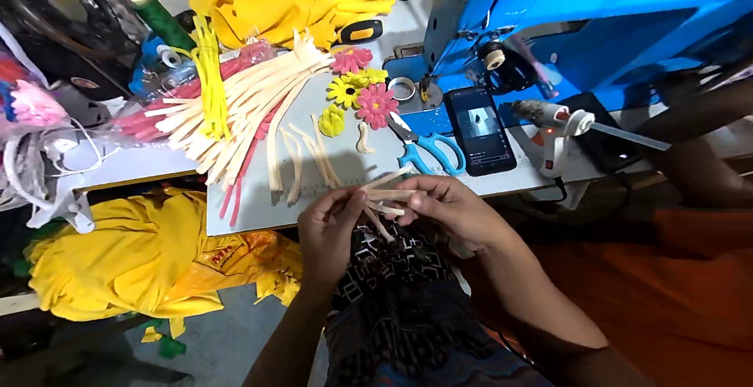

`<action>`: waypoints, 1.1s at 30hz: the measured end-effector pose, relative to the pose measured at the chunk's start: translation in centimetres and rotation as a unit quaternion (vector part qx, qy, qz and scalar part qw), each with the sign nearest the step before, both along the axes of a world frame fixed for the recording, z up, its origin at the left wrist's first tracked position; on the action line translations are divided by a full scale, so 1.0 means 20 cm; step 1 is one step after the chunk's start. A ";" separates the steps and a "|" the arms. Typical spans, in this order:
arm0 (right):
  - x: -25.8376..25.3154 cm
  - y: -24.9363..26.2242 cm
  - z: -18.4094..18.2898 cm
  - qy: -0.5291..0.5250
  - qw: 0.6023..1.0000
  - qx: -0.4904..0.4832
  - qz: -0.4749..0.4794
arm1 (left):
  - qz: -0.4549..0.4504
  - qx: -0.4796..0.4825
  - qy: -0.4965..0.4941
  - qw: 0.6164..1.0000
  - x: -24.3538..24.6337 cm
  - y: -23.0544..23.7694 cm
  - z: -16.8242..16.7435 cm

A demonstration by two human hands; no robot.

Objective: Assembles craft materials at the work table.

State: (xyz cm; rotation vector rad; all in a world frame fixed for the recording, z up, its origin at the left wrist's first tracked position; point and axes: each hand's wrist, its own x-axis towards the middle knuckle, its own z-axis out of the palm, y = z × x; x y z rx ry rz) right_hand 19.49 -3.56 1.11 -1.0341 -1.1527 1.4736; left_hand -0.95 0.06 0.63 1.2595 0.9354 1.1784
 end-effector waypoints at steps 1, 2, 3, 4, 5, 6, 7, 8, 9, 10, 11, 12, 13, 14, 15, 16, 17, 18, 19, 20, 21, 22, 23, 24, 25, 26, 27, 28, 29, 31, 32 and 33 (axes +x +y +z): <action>-0.03 -0.01 -0.01 0.031 0.999 -0.013 -0.011 | 0.024 0.011 -0.015 1.000 0.02 -0.01 -0.02; -0.06 -0.02 -0.02 0.057 0.997 -0.025 -0.033 | 0.038 0.011 -0.031 0.999 0.05 -0.02 -0.03; -0.09 -0.02 -0.02 0.072 0.995 -0.032 -0.060 | 0.043 -0.005 -0.050 0.998 0.06 -0.04 -0.03; -0.11 -0.01 -0.01 0.073 0.993 -0.032 -0.090 | 0.038 -0.038 -0.068 0.996 0.08 -0.05 -0.03; -0.11 0.00 -0.01 0.066 0.991 -0.026 -0.116 | 0.025 -0.084 -0.084 0.993 0.08 -0.06 -0.01; -0.11 0.01 -0.01 0.054 0.990 -0.014 -0.132 | 0.003 -0.133 -0.092 0.987 0.08 -0.06 0.00; -0.10 0.01 0.00 0.038 0.990 -0.002 -0.136 | -0.023 -0.180 -0.097 0.979 0.06 -0.06 0.02; -0.09 0.02 0.00 0.020 0.991 0.012 -0.131 | -0.051 -0.223 -0.101 0.968 0.05 -0.06 0.04; -0.07 0.03 0.01 0.000 0.993 0.028 -0.119 | -0.075 -0.258 -0.105 0.957 0.04 -0.05 0.06; -0.06 0.04 0.01 -0.018 0.994 0.039 -0.105 | -0.089 -0.281 -0.108 0.949 0.03 -0.05 0.07; -0.05 0.05 0.01 -0.031 0.994 0.045 -0.092 | -0.091 -0.290 -0.109 0.946 0.03 -0.05 0.08; -0.05 0.05 0.02 -0.041 0.994 0.049 -0.083 | -0.086 -0.286 -0.105 0.948 0.03 -0.05 0.08; -0.05 0.05 0.02 -0.048 0.995 0.051 -0.078 | -0.074 -0.273 -0.098 0.954 0.03 -0.05 0.08; -0.05 0.06 0.03 -0.059 0.994 0.051 -0.078 | -0.059 -0.255 -0.090 0.961 0.04 -0.06 0.08; -0.06 0.05 0.03 -0.075 0.992 0.051 -0.084 | -0.047 -0.240 -0.084 0.966 0.05 -0.07 0.07; -0.07 0.05 0.03 -0.094 0.990 0.051 -0.093 | -0.038 -0.230 -0.080 0.969 0.06 -0.07 0.07; -0.08 0.05 0.03 -0.111 0.987 0.053 -0.101 | -0.034 -0.225 -0.076 0.971 0.07 -0.07 0.07; -0.08 0.05 0.03 -0.124 0.985 0.054 -0.103 | -0.036 -0.221 -0.072 0.972 0.07 -0.08 0.07; -0.07 0.05 0.04 -0.133 0.985 0.054 -0.098 | -0.042 -0.219 -0.061 0.973 0.07 -0.07 0.07; -0.07 0.05 0.04 -0.139 0.984 0.055 -0.092 | -0.049 -0.217 -0.048 0.974 0.07 -0.07 0.07; -0.06 0.05 0.04 -0.145 0.984 0.056 -0.084 | -0.055 -0.212 -0.034 0.975 0.07 -0.07 0.07; -0.06 0.05 0.04 -0.147 0.985 0.057 -0.075 | -0.059 -0.205 -0.021 0.977 0.06 -0.07 0.07; -0.05 0.05 0.04 -0.150 0.985 0.057 -0.065 | -0.060 -0.195 -0.011 0.979 0.06 -0.07 0.06; -0.04 0.05 0.04 -0.150 0.985 0.056 -0.060 | -0.060 -0.181 -0.002 0.982 0.06 -0.07 0.06; -0.04 0.05 0.04 -0.146 0.986 0.052 -0.056 | -0.058 -0.161 0.007 0.985 0.06 -0.07 0.05; -0.05 0.05 0.04 -0.139 0.988 0.047 -0.055 | -0.050 -0.142 0.012 0.989 0.07 -0.08 0.04; -0.05 0.05 0.03 -0.129 0.989 0.040 -0.059 | -0.040 -0.126 0.009 0.991 0.07 -0.09 0.03; -0.06 0.05 0.03 -0.113 0.991 0.031 -0.066 | -0.032 -0.115 -0.002 0.993 0.08 -0.10 0.02; -0.06 0.06 0.02 -0.091 0.993 0.021 -0.073 | -0.029 -0.109 -0.019 0.993 0.09 -0.10 0.00; -0.06 0.07 0.00 -0.043 0.996 0.007 -0.074 | -0.041 -0.118 -0.045 0.991 0.08 -0.11 -0.01; -0.05 0.07 0.00 -0.029 0.997 0.002 -0.071 | -0.059 -0.132 -0.044 0.989 0.08 -0.11 0.00; -0.05 0.07 0.00 -0.029 0.998 -0.001 -0.062 | -0.084 -0.150 -0.029 0.985 0.06 -0.09 0.01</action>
